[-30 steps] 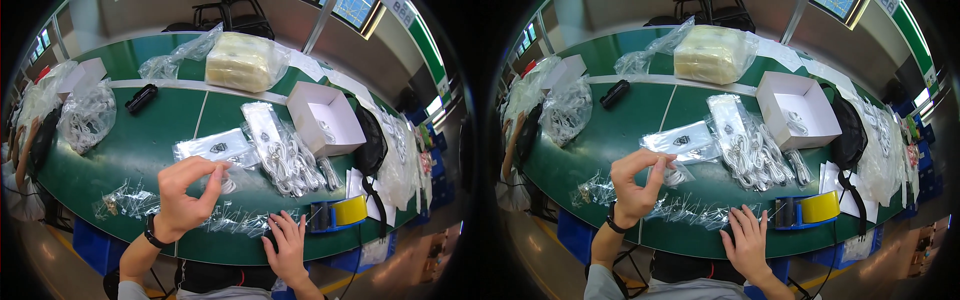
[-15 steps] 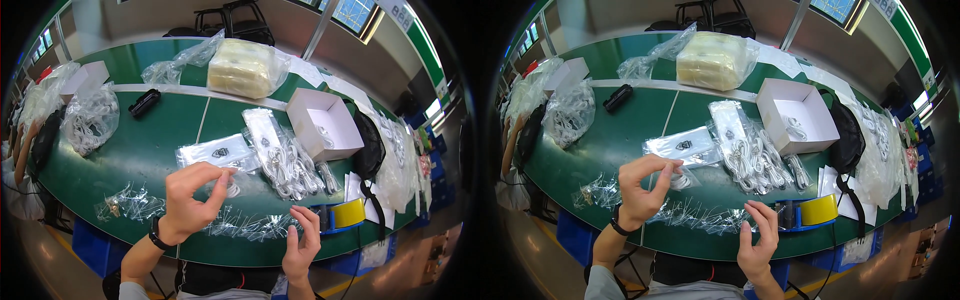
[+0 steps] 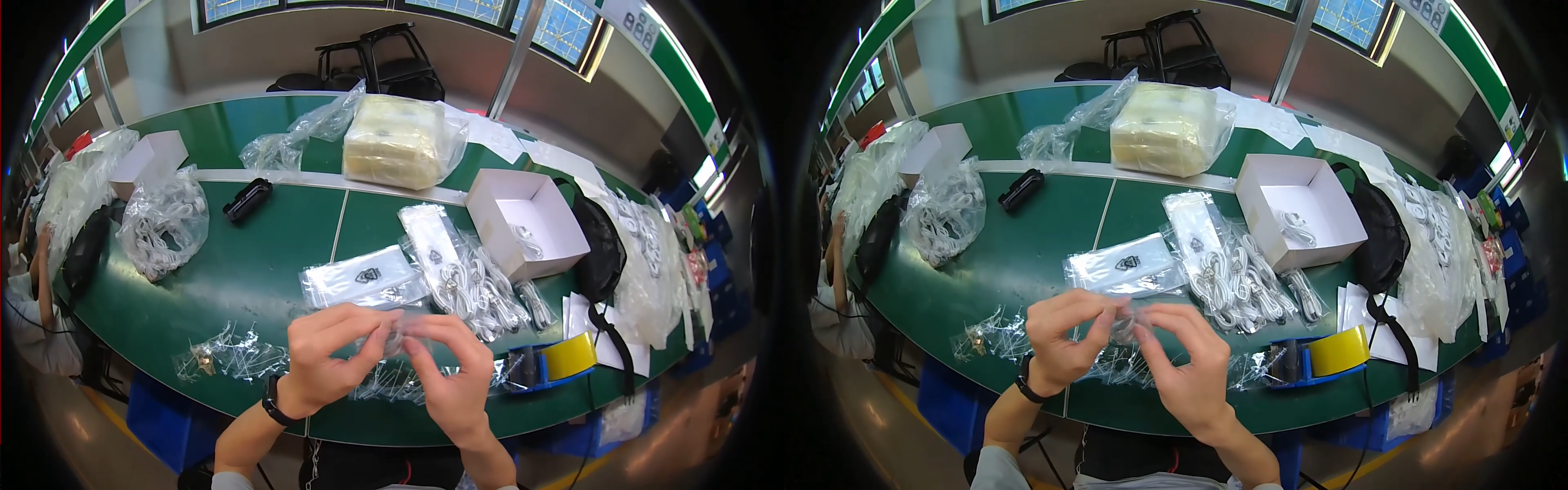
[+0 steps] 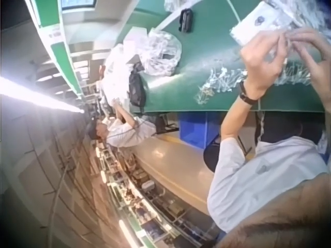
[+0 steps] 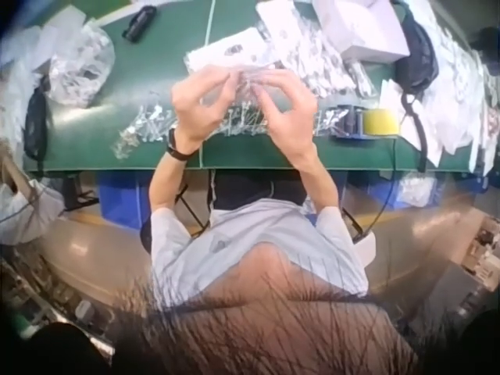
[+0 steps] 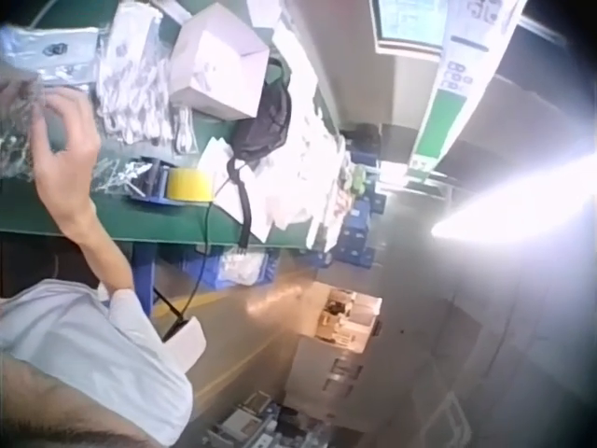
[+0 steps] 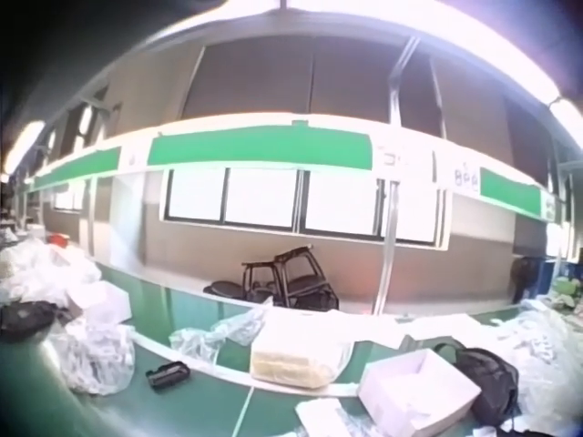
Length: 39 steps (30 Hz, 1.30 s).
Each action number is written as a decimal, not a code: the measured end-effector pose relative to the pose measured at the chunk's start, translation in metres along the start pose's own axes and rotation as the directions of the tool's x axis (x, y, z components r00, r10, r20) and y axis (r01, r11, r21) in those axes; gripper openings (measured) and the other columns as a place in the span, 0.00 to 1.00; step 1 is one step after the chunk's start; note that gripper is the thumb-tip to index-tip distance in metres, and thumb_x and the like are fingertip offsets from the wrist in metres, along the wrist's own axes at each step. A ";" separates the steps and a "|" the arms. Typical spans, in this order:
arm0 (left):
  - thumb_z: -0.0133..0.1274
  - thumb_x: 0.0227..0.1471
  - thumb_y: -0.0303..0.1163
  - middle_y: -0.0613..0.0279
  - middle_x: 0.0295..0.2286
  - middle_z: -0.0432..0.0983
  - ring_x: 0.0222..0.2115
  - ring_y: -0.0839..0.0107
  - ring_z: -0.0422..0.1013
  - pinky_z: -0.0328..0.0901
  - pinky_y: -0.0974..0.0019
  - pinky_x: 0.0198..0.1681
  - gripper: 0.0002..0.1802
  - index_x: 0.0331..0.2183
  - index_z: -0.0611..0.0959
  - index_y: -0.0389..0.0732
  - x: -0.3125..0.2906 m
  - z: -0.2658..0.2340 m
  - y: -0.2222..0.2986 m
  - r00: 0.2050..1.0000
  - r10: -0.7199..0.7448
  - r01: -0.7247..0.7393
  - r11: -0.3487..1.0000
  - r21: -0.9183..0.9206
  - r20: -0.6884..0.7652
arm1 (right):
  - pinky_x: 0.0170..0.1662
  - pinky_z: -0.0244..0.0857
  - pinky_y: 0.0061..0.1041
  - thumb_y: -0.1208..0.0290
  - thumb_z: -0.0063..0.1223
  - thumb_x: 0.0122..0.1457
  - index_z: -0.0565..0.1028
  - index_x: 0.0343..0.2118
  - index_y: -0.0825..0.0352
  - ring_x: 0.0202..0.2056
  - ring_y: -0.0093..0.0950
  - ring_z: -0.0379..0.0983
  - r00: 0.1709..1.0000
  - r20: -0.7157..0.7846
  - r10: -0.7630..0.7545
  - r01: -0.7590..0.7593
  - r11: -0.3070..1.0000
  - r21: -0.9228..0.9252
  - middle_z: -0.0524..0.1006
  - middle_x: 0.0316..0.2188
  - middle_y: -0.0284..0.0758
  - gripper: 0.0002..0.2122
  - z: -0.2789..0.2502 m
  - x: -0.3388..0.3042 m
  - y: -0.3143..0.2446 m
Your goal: Packaging white charging cables into individual plastic bags and securing them at a factory workbench.
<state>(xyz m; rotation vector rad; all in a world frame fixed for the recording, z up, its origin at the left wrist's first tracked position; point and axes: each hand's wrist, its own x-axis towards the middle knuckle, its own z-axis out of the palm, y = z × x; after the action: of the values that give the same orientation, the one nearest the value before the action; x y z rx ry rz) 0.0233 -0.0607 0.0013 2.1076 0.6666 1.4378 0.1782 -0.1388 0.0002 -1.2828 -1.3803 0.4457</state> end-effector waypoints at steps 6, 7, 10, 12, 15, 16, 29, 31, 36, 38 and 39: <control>0.58 0.50 0.21 0.55 0.26 0.83 0.26 0.68 0.80 0.71 0.71 0.30 0.07 0.33 0.88 0.34 0.000 -0.004 0.003 1.000 0.006 -0.005 0.998 -0.065 0.025 | 0.37 0.69 0.22 0.85 0.59 0.53 0.81 0.32 0.74 0.32 0.28 0.77 0.987 -0.151 -0.058 0.066 0.996 0.051 0.81 0.30 0.40 0.04 -0.003 0.001 -0.001; 0.59 0.49 0.21 0.55 0.25 0.83 0.26 0.68 0.80 0.71 0.71 0.30 0.07 0.33 0.88 0.34 0.000 -0.005 0.004 0.998 -0.030 0.035 0.996 -0.084 0.051 | 0.37 0.67 0.20 0.86 0.58 0.53 0.80 0.31 0.75 0.32 0.26 0.76 0.989 -0.149 -0.026 0.037 0.996 0.075 0.81 0.29 0.39 0.04 -0.005 0.000 -0.001; 0.61 0.47 0.20 0.55 0.25 0.84 0.25 0.69 0.80 0.71 0.72 0.30 0.08 0.34 0.88 0.33 0.000 -0.006 0.006 0.992 -0.082 0.096 0.984 -0.151 0.096 | 0.36 0.66 0.19 0.86 0.59 0.53 0.80 0.31 0.75 0.31 0.24 0.75 0.990 -0.138 -0.017 0.033 0.993 0.115 0.81 0.29 0.39 0.03 -0.010 -0.002 0.001; 0.62 0.46 0.19 0.55 0.25 0.84 0.24 0.70 0.80 0.71 0.72 0.29 0.09 0.34 0.88 0.33 0.001 -0.010 0.006 0.988 -0.098 0.120 0.973 -0.197 0.117 | 0.36 0.67 0.20 0.88 0.57 0.52 0.80 0.31 0.75 0.31 0.25 0.75 0.992 -0.121 -0.017 0.035 0.989 0.141 0.80 0.29 0.40 0.04 -0.013 -0.002 -0.001; 0.61 0.45 0.17 0.55 0.27 0.84 0.27 0.67 0.80 0.71 0.71 0.30 0.13 0.36 0.89 0.37 0.004 -0.019 0.007 0.957 -0.135 0.199 0.950 -0.241 0.258 | 0.37 0.69 0.23 0.90 0.53 0.50 0.80 0.30 0.75 0.31 0.29 0.76 0.995 -0.080 -0.067 0.085 0.966 0.245 0.80 0.28 0.42 0.07 -0.020 -0.003 0.004; 0.59 0.42 0.14 0.52 0.27 0.84 0.26 0.67 0.80 0.72 0.71 0.30 0.13 0.33 0.88 0.35 0.006 -0.020 0.007 0.944 -0.124 0.231 0.911 -0.342 0.307 | 0.38 0.71 0.25 0.91 0.51 0.49 0.80 0.30 0.75 0.32 0.30 0.77 0.991 -0.057 -0.117 0.129 0.937 0.324 0.80 0.28 0.43 0.08 -0.023 -0.003 0.007; 0.57 0.39 0.16 0.54 0.30 0.85 0.31 0.67 0.82 0.74 0.71 0.38 0.14 0.31 0.88 0.35 0.002 -0.026 0.000 0.923 -0.062 0.244 0.858 -0.451 0.381 | 0.48 0.74 0.40 0.88 0.49 0.48 0.79 0.31 0.78 0.36 0.36 0.78 0.986 0.149 -0.078 -0.007 0.866 0.500 0.79 0.31 0.46 0.09 -0.039 0.000 0.010; 0.58 0.40 0.17 0.54 0.31 0.85 0.31 0.68 0.82 0.74 0.71 0.38 0.13 0.32 0.88 0.35 0.003 -0.024 0.000 0.931 -0.042 0.214 0.868 -0.449 0.362 | 0.49 0.73 0.38 0.89 0.53 0.48 0.79 0.31 0.78 0.37 0.35 0.78 0.988 0.121 -0.099 0.042 0.914 0.404 0.79 0.31 0.46 0.08 -0.037 0.001 0.007; 0.62 0.45 0.19 0.56 0.32 0.85 0.32 0.69 0.82 0.74 0.72 0.38 0.10 0.34 0.88 0.35 0.002 -0.017 0.000 0.926 -0.100 0.217 0.929 -0.298 0.364 | 0.47 0.73 0.33 0.90 0.58 0.48 0.78 0.31 0.76 0.38 0.33 0.77 0.995 0.025 -0.095 0.085 0.960 0.266 0.78 0.32 0.43 0.08 -0.028 -0.003 0.009; 0.65 0.44 0.18 0.55 0.30 0.85 0.31 0.70 0.82 0.74 0.72 0.37 0.08 0.31 0.88 0.35 0.004 -0.012 0.007 0.915 -0.221 0.325 0.900 -0.291 0.337 | 0.46 0.72 0.31 0.91 0.58 0.49 0.78 0.31 0.75 0.37 0.32 0.77 0.992 -0.016 -0.121 0.121 0.959 0.256 0.78 0.32 0.42 0.08 -0.028 -0.003 0.007; 0.65 0.44 0.18 0.55 0.30 0.85 0.31 0.70 0.82 0.74 0.72 0.37 0.08 0.31 0.88 0.35 0.004 -0.012 0.009 0.916 -0.222 0.325 0.900 -0.292 0.334 | 0.44 0.71 0.28 0.90 0.59 0.48 0.79 0.33 0.74 0.37 0.31 0.77 0.999 -0.025 -0.044 0.049 0.970 0.240 0.78 0.32 0.42 0.09 -0.028 -0.003 0.003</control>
<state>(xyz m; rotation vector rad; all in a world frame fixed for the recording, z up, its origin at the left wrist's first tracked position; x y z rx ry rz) 0.0147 -0.0631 0.0138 1.8147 0.5289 0.9761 0.2034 -0.1520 0.0045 -1.0524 -1.2943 0.5496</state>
